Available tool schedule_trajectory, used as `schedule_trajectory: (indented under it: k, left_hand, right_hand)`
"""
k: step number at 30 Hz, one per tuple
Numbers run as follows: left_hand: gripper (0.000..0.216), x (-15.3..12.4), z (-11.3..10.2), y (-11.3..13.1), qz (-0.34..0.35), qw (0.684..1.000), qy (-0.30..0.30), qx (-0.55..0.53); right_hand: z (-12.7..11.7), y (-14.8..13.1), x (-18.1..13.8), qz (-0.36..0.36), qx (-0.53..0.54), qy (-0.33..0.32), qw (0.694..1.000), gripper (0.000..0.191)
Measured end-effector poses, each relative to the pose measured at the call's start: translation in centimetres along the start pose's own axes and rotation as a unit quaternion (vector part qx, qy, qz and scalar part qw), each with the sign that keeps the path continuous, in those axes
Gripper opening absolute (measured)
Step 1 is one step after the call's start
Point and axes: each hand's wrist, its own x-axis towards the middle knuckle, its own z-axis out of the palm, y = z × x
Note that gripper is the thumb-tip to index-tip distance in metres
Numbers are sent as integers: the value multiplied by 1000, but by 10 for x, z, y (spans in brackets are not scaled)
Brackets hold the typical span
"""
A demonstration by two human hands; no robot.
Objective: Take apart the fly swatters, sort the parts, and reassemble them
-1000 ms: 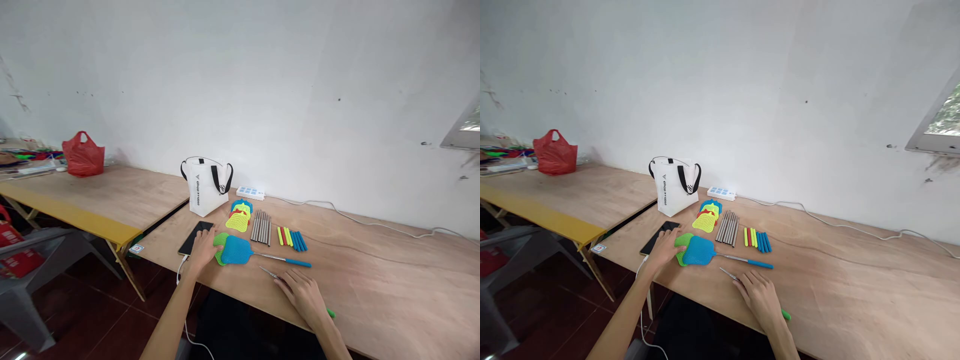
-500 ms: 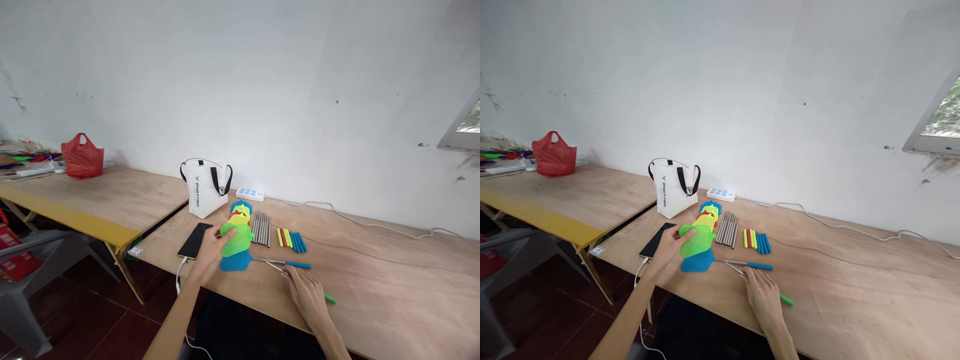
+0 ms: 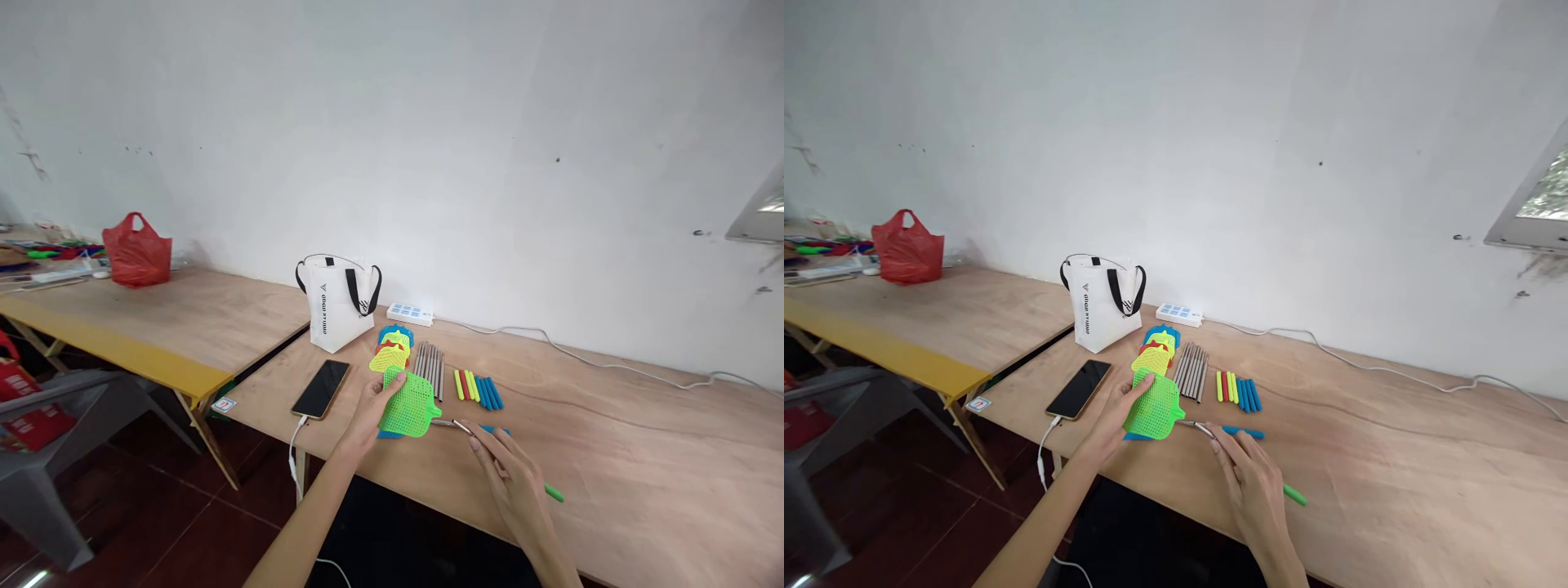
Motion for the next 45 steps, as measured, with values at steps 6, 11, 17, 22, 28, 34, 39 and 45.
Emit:
schedule_trajectory:
  k: [6, 11, 17, 22, 28, 34, 39, 45]
  left_hand:
    - [45, 0, 4, -7, -7, 1000, -24, 2]
    - [43, 1, 2, -9, -4, 999, -24, 38]
    - [46, -3, 2, -5, 33, 993, -29, 110]
    - [45, -9, 9, -9, 80, 981, -29, 174]
    - [43, -10, 14, -14, 79, 984, -35, 158]
    - [46, -1, 4, -10, 51, 989, -16, 141]
    - [48, 13, -16, -5, 37, 993, 19, 109]
    - [47, 28, -58, -4, -70, 975, -48, 205]
  right_hand:
    - [-4, -13, 1, 19, 16, -29, 999, 34]
    - [-3, -8, -1, 25, -6, -42, 999, 38]
    - [-7, -3, -1, -55, -109, -38, 992, 47]
    - [-8, -5, 0, -133, -200, -19, 970, 44]
    - [-3, -9, 0, -154, -211, -9, 965, 46]
    - [8, 13, -2, -95, -184, -64, 976, 37]
    - [2, 51, -4, 15, -147, -139, 979, 31]
    - [-3, 80, -8, 64, -143, -146, 977, 26]
